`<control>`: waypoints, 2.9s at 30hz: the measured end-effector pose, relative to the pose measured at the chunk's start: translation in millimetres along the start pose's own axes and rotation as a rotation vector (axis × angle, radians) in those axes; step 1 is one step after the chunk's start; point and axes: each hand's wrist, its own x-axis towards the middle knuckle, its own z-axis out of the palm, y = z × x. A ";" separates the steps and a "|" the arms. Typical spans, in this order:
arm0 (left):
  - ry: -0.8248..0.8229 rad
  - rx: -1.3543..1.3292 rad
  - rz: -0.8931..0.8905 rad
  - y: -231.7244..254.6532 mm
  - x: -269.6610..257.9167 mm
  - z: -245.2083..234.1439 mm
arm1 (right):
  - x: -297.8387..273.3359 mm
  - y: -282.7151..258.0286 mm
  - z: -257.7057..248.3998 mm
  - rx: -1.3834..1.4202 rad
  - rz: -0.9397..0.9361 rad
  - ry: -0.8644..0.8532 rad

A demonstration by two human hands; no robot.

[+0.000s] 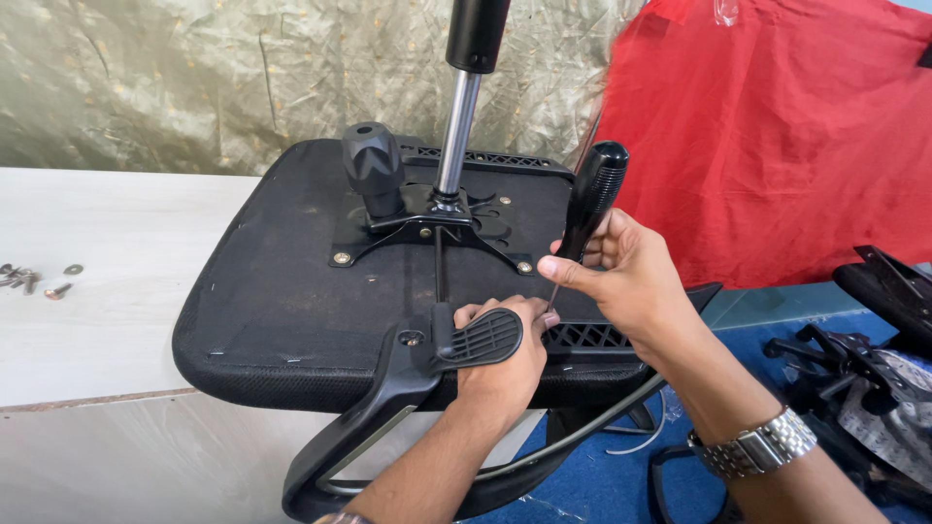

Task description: The person attaches a black plastic armrest to the underside of an office chair seat using a screwdriver. They align the armrest, insert screws, and tighten them to secure the part.

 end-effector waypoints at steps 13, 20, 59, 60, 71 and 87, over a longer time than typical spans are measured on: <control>-0.066 0.024 0.017 -3.4 -5.2 -6.3 | -3.7 2.4 4.6 0.009 -0.008 0.092; 0.128 0.249 0.276 -7.3 -25.4 -7.0 | 4.7 35.5 -45.7 0.324 0.221 0.229; 0.148 -0.216 -0.193 -62.3 -44.3 -108.5 | 22.1 -66.4 70.4 0.191 -0.208 -0.261; 0.130 -0.218 -0.191 -65.7 -42.2 -105.3 | 20.1 -64.6 73.5 0.149 -0.199 -0.244; 0.033 -0.290 -0.214 -81.2 -32.4 -105.1 | 20.2 -65.7 91.1 0.113 -0.222 -0.232; 0.130 -0.168 -0.114 -70.2 -45.6 -106.4 | 20.3 -78.8 92.1 0.208 -0.190 -0.431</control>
